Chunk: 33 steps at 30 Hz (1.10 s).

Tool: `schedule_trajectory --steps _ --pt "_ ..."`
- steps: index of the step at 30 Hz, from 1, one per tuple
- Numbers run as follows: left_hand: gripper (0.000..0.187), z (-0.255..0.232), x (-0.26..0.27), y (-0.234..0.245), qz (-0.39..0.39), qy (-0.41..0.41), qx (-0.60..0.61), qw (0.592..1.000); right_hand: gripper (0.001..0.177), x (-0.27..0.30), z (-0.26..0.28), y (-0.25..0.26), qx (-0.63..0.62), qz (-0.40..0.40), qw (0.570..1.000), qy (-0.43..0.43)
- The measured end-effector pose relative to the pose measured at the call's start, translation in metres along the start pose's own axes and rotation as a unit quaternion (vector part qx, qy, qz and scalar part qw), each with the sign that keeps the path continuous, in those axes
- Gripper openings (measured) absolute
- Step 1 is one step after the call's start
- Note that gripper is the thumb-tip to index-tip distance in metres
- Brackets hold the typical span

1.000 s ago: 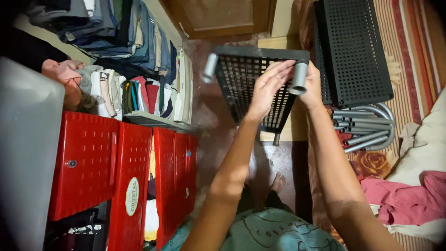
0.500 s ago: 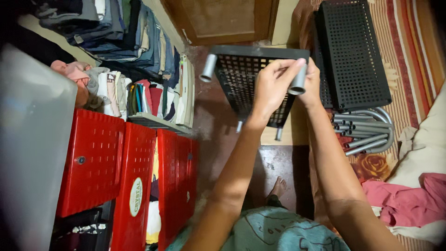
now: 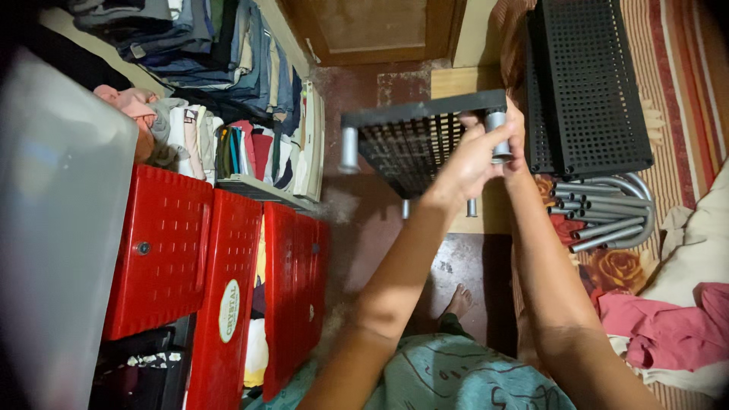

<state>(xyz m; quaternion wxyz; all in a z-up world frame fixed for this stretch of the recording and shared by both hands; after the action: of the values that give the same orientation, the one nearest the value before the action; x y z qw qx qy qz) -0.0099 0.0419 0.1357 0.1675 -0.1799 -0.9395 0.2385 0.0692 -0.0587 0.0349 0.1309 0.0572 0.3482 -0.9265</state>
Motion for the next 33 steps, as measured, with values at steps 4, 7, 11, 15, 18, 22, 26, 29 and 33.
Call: schedule_trajectory --steps 4,7,11,15,18,22,26,29,33 --pt "0.02 0.014 0.009 -0.008 -0.067 0.029 0.048 0.996 0.026 0.017 -0.039 0.015 -0.162 0.009 0.986 -0.038" --pt "0.033 0.009 0.015 -0.011 -0.062 0.021 0.074 0.995 0.021 0.032 -0.059 0.019 -0.202 -0.021 0.978 -0.036" --pt "0.036 0.005 0.02 -0.016 -0.057 0.026 0.087 0.994 0.015 0.031 -0.055 0.02 -0.225 -0.034 0.974 -0.022" --pt "0.036 0.0 0.024 -0.021 -0.027 0.029 0.091 0.995 0.009 0.029 -0.046 0.014 -0.256 -0.04 0.966 0.003" --pt "0.033 -0.001 0.028 -0.023 0.028 0.037 0.145 0.988 0.006 0.027 -0.039 0.006 -0.282 -0.044 0.958 0.028" --pt "0.03 -0.007 0.037 -0.031 0.205 0.062 0.375 0.902 0.007 0.027 -0.029 -0.003 -0.346 -0.05 0.932 0.094" --pt "0.026 -0.005 0.038 -0.036 0.241 0.037 0.411 0.879 0.013 0.04 -0.033 -0.018 -0.544 -0.059 0.79 0.276" --pt "0.027 -0.003 0.033 -0.043 0.23 0.019 0.377 0.897 0.017 0.062 -0.035 -0.031 -0.685 -0.046 0.605 0.403" --pt "0.03 -0.016 0.04 -0.052 0.187 0.0 0.297 0.937 0.012 0.062 -0.009 -0.06 -0.634 -0.027 0.69 0.348"
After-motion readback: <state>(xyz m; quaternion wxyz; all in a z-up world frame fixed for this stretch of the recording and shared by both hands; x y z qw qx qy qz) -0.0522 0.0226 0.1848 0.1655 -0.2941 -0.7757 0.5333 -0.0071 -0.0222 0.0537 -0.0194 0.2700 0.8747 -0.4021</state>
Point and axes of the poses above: each hand's wrist, its own x-axis away from the middle knuckle, its own y-axis out of the back of the hand, z = x × y, the point moved 5 cm from there along -x, towards the middle knuckle, and after that the axes turned 9 degrees about -x, right-handed, at the moved point
